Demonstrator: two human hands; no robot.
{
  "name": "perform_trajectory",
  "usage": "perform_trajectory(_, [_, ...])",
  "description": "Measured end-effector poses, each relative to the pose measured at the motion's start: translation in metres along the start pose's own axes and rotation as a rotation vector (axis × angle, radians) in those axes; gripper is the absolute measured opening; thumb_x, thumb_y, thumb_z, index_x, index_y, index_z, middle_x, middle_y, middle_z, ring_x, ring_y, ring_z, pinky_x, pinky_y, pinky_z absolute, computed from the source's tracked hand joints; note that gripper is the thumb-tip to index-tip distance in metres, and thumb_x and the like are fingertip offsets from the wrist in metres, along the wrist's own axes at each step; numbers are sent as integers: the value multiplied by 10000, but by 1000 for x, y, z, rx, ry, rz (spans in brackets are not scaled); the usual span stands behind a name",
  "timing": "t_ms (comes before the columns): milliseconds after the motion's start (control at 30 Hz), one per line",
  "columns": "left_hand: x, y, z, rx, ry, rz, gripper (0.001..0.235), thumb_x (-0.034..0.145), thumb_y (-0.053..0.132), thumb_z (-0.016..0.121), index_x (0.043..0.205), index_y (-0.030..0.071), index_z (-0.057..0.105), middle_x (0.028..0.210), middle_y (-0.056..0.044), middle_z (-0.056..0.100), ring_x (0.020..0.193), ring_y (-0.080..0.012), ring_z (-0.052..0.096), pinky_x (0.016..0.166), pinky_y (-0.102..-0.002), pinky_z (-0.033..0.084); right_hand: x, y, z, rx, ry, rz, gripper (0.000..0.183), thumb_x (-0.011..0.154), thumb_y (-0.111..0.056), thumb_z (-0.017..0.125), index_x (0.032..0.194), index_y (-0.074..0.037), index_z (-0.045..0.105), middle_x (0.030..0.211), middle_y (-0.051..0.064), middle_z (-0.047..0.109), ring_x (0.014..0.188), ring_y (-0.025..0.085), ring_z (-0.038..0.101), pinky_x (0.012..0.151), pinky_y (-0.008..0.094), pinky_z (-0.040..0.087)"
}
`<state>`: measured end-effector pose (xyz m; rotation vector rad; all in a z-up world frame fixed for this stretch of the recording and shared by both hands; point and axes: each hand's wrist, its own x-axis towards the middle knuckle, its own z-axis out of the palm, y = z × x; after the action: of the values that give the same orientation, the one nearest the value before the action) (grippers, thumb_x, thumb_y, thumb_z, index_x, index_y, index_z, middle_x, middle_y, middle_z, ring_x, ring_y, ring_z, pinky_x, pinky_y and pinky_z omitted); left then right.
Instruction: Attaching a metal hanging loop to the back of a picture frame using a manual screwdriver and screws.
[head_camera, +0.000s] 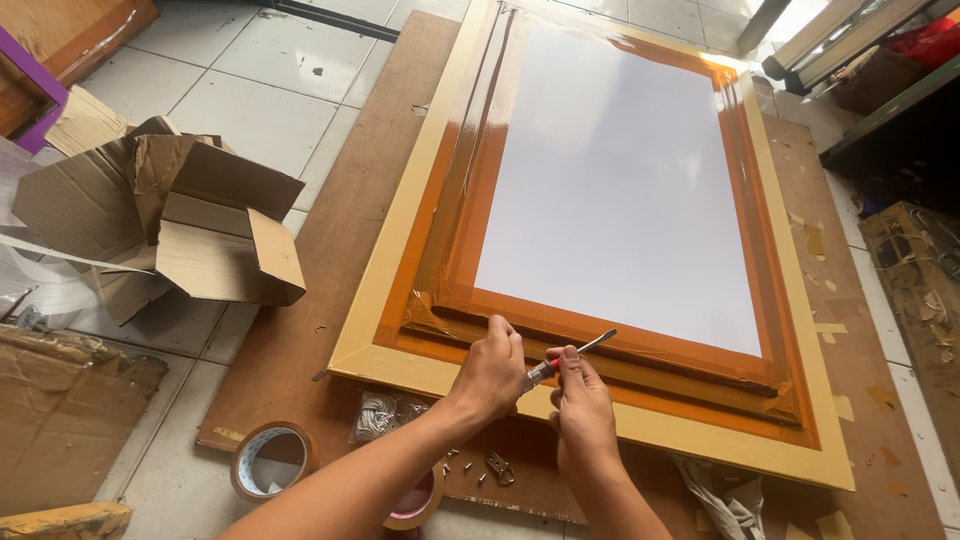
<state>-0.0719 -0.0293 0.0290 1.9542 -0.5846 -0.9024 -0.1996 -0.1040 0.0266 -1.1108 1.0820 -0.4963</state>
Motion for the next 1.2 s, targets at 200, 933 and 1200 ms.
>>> perform_trajectory(200, [5,49,-16,-33,-70,146,248,1070,126,281,1191,7,461,610,-183,720,393,-293,696,326,-417,565,14,-40,29,219,154,-20,356,1206,-454,553,1179,-122,681,965,-56,426,755,86,362,599,248,322])
perform_trajectory(933, [32,-44,-29,-277,149,62,286,1135,305,377,1154,63,529,820,-174,706,548,-277,756,507,-398,646,14,-148,12,-810,-338,-10,482,1180,-373,487,1504,-62,661,971,56,593,833,169,518,706,331,417])
perform_trajectory(1200, [20,-47,-32,-109,169,192,239,1140,342,393,1115,141,520,907,-249,772,923,-469,801,777,-615,607,-26,-185,28,-1918,-402,-274,372,1173,-457,487,1426,-536,748,1241,-129,776,1194,157,646,1080,456,326])
